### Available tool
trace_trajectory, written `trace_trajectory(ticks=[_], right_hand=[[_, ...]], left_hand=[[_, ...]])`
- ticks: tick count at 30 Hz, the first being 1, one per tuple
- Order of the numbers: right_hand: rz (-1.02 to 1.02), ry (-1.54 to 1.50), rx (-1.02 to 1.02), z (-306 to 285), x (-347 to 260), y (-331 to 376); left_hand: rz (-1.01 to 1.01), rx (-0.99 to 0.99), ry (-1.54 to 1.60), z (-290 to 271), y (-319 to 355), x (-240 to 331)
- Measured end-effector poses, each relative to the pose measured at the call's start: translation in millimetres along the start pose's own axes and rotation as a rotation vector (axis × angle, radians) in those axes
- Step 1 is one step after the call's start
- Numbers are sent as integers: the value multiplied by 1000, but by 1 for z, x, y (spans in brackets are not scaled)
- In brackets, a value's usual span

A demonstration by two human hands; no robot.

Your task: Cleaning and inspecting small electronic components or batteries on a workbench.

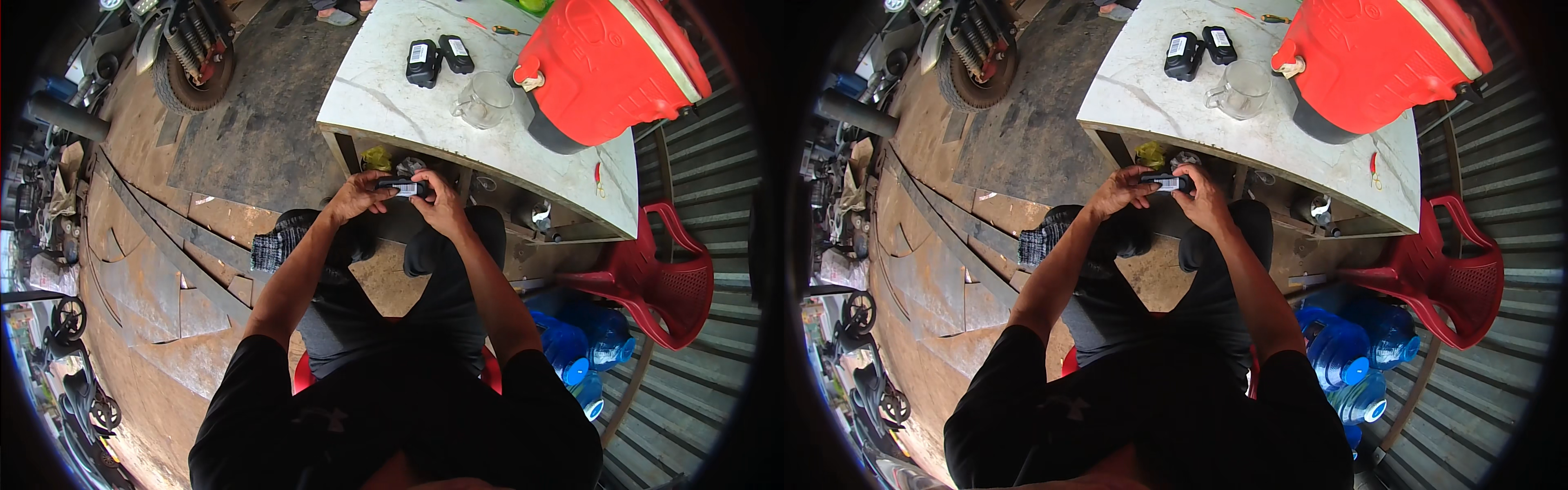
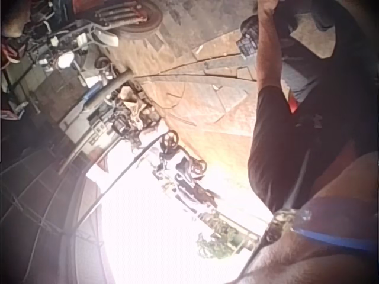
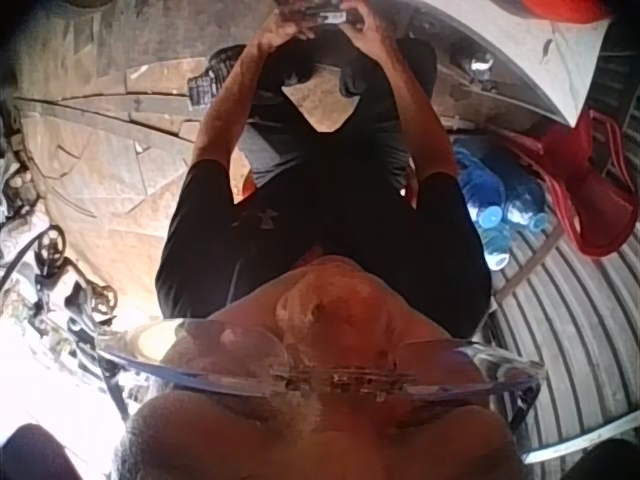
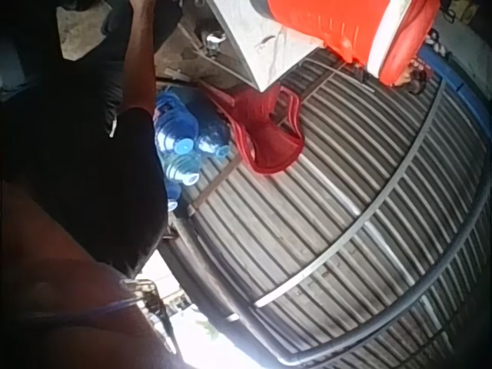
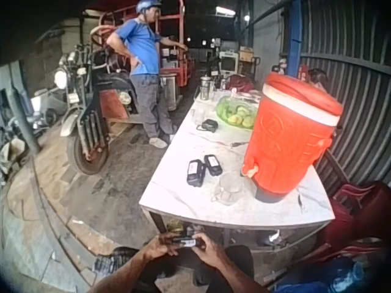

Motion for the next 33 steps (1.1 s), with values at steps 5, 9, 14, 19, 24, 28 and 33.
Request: trace_trajectory(ticks=[5, 9, 14, 19, 24, 28, 33], right_hand=[[-2, 15, -31, -2, 2, -1], [-7, -9, -50, 1, -2, -1], [-171, 16, 27, 1, 11, -2], [-83, 40, 26, 2, 17, -4], [5, 33, -14, 5, 8, -3], [36, 19, -19, 4, 18, 3], [30, 60, -40, 4, 11, 5]], left_hand=[[-9, -18, 7, 3, -1, 0], [-30, -41, 54, 2, 2, -1], [-42, -38, 47, 5, -1, 1], [45, -28, -18, 8, 3, 11], [427, 39, -368, 4, 8, 8], [403, 80, -271, 5, 9, 9], [414, 23, -286, 6, 12, 5]])
Point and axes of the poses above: each hand's wrist, its own y-axis away from the middle knuckle, its own z-axis out of the palm, x = y × z, the point moved 3 cm from there along -y, towards the middle knuckle, and after that the axes turned 4 degrees about x, right-handed, at the moved point
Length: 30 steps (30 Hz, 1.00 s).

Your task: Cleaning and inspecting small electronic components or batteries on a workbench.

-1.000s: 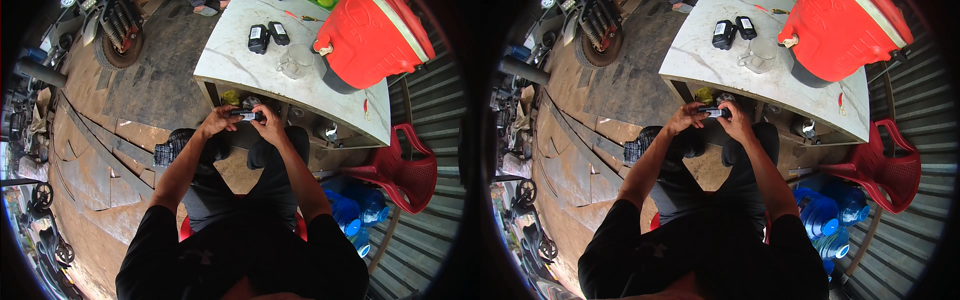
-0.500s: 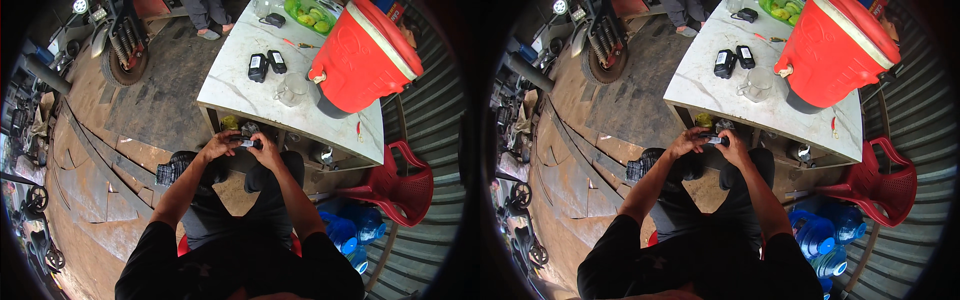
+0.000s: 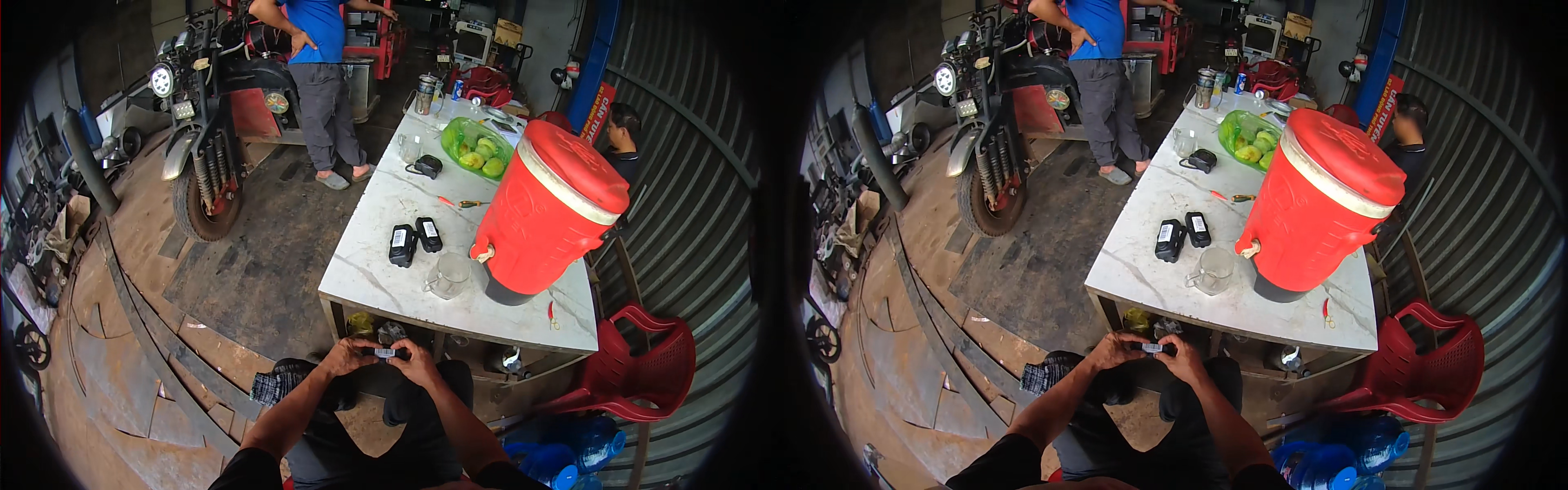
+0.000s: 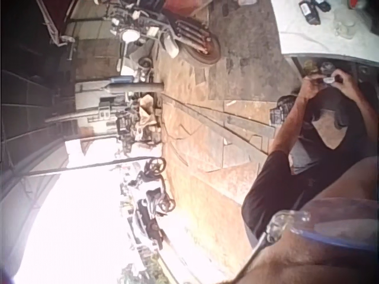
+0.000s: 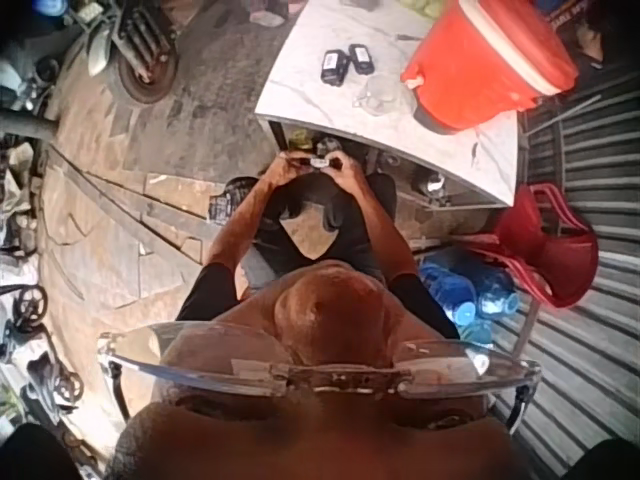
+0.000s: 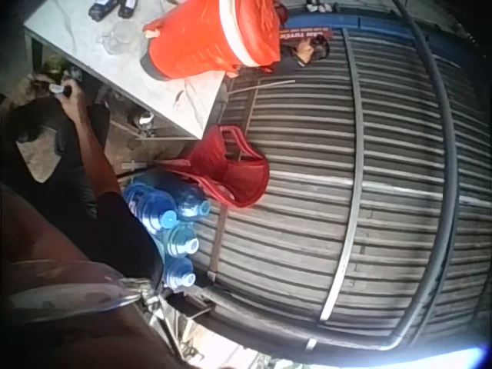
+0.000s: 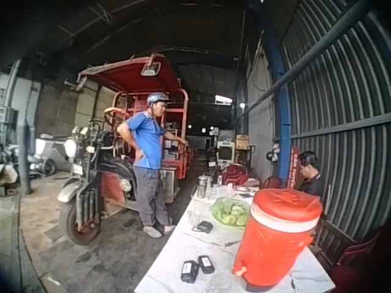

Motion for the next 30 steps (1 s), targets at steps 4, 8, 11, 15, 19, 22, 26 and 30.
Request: trace_trajectory(ticks=[4, 8, 11, 15, 19, 22, 26, 30], right_hand=[[-15, -10, 28, -1, 11, -2], [-66, -2, 54, 2, 16, -4], [-58, -6, 52, 1, 17, -4], [-2, -17, 7, -1, 13, -3], [30, -67, -18, 0, 15, -3], [45, -108, -25, 0, 15, -4], [97, -176, -57, 1, 14, -6], [163, -295, -112, 1, 18, -7]], left_hand=[[-12, 3, 2, 0, -4, 11], [-113, -6, 29, -2, -5, -10], [-135, -20, 91, -1, -7, -19], [-132, -24, 240, 0, -5, -3], [-145, -44, 265, -1, -4, -8], [-175, -56, 306, -1, -5, -11], [-254, -94, 391, -7, -4, -12], [-255, -95, 320, -6, -5, -11]])
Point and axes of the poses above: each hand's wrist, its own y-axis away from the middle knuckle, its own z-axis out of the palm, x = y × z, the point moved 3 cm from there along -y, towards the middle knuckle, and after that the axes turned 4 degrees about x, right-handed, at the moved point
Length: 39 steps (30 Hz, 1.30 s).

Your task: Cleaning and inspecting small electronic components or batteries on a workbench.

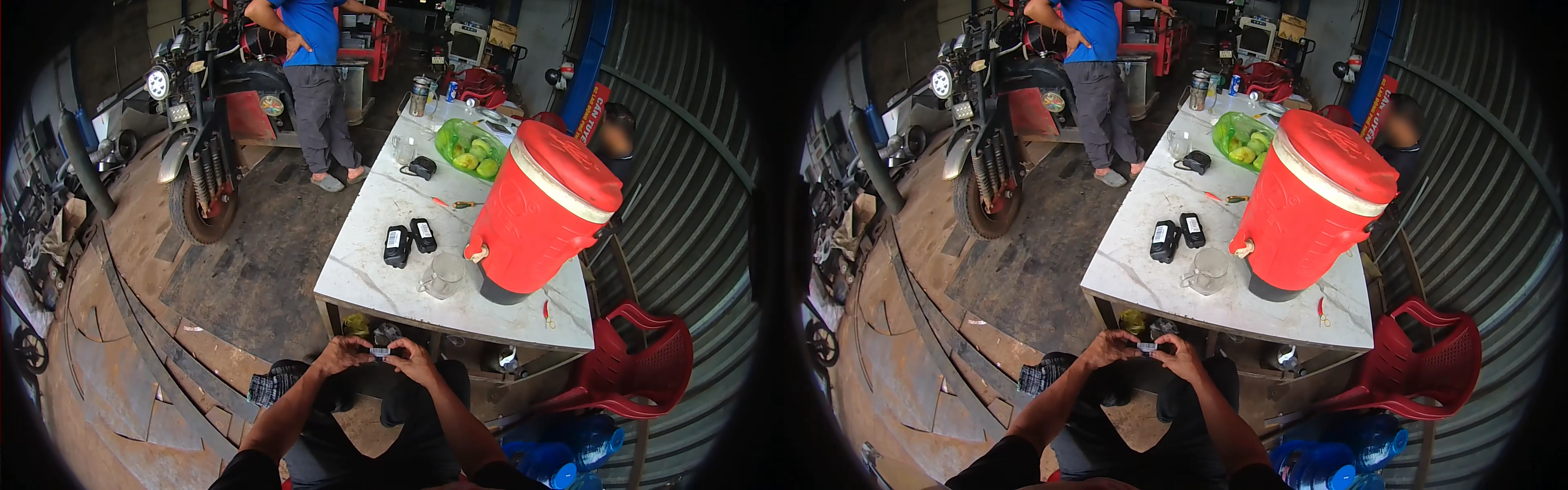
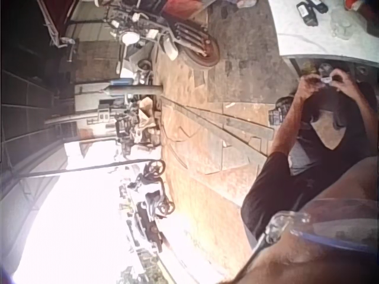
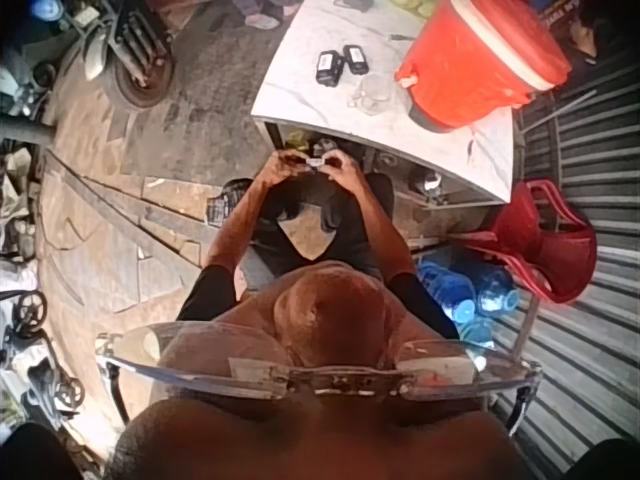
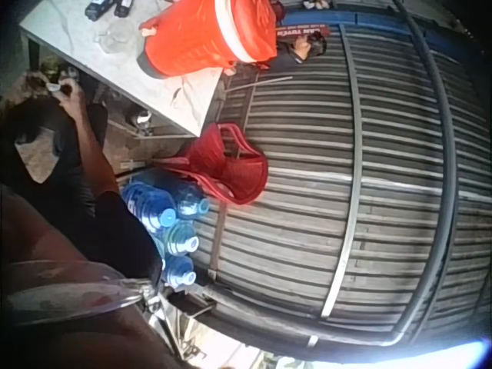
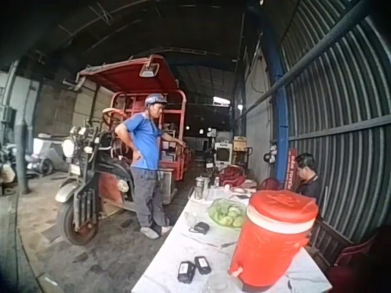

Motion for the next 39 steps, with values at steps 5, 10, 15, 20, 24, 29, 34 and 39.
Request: trace_trajectory(ticks=[5, 10, 15, 20, 24, 29, 34, 39], right_hand=[[79, -9, 3, -2, 0, 1], [71, -45, 27, -3, -2, 1], [73, -66, 20, -2, -11, 3], [56, -143, 44, -1, -10, 4], [88, -109, -9, -1, -12, 4], [78, -73, 7, -2, -16, 5], [72, -77, 11, -4, -13, 4], [66, -106, 4, -3, -9, 3]], left_hand=[[-10, 20, 3, 1, 2, 4], [-9, 35, 70, 1, 0, 2], [-1, 34, 57, 0, 1, 3], [-8, 56, 27, 1, 0, 6], [-11, 72, 32, 1, 1, 5], [-8, 87, 28, 1, 0, 2], [9, 59, 57, 0, 1, 3], [25, 53, 57, -1, -1, -1]])
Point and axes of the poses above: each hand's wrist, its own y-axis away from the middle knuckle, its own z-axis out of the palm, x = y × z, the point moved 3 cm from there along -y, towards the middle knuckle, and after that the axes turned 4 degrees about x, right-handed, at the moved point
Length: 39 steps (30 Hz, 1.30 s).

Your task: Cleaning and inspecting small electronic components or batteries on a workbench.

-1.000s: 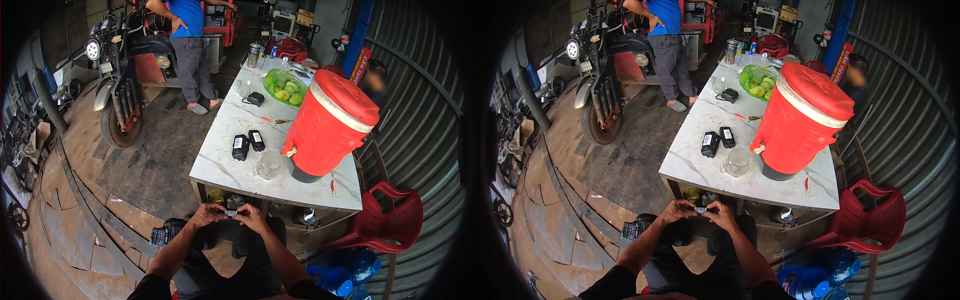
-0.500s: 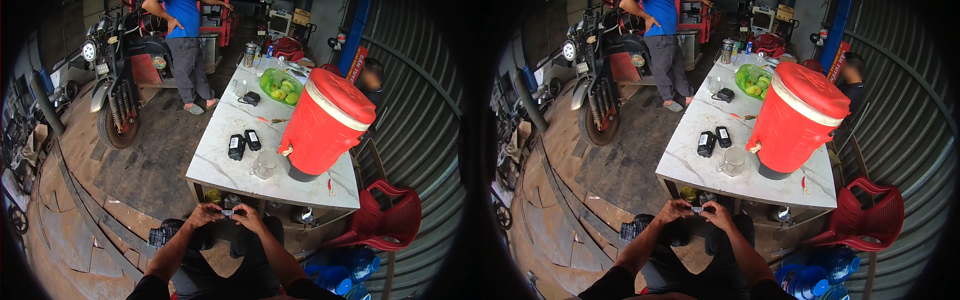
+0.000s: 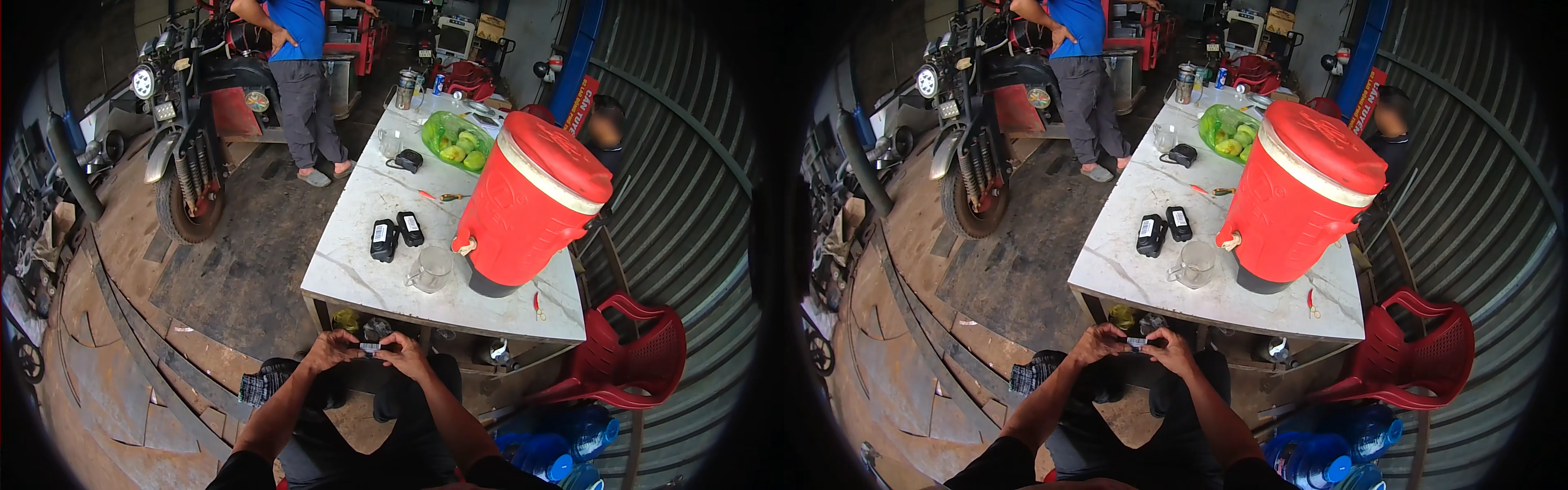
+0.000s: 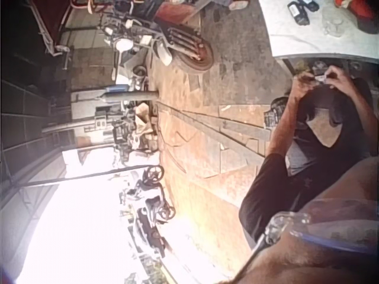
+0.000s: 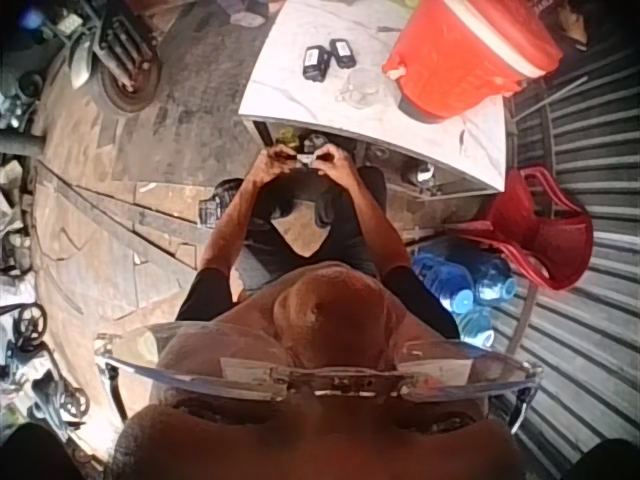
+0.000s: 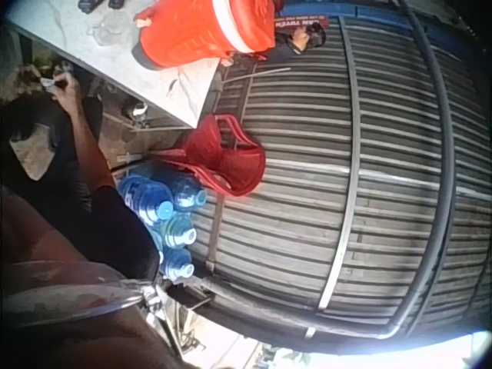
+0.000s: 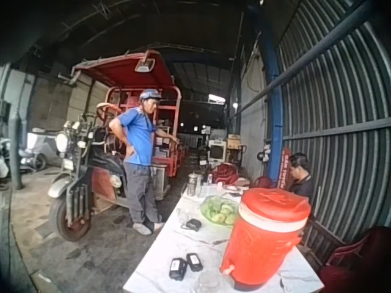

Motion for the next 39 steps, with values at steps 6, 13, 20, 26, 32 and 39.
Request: trace_trajectory(ticks=[6, 13, 20, 26, 32, 39], right_hand=[[-1, -27, 60, -1, 7, -3], [2, -129, 94, 1, -4, 0], [41, -75, 2, 2, 2, 0], [6, -50, 36, -1, 8, -2], [-15, -95, 49, 1, 6, -4], [-69, -56, -1, 6, -8, 3]], left_hand=[[6, 15, 28, 0, -3, -4], [47, 68, 137, 3, 2, 10], [-52, -37, 51, 0, 0, -1], [-47, -23, 88, 0, 0, 2], [63, -22, 97, -8, -6, -16], [137, 63, 14, 10, 5, 17]])
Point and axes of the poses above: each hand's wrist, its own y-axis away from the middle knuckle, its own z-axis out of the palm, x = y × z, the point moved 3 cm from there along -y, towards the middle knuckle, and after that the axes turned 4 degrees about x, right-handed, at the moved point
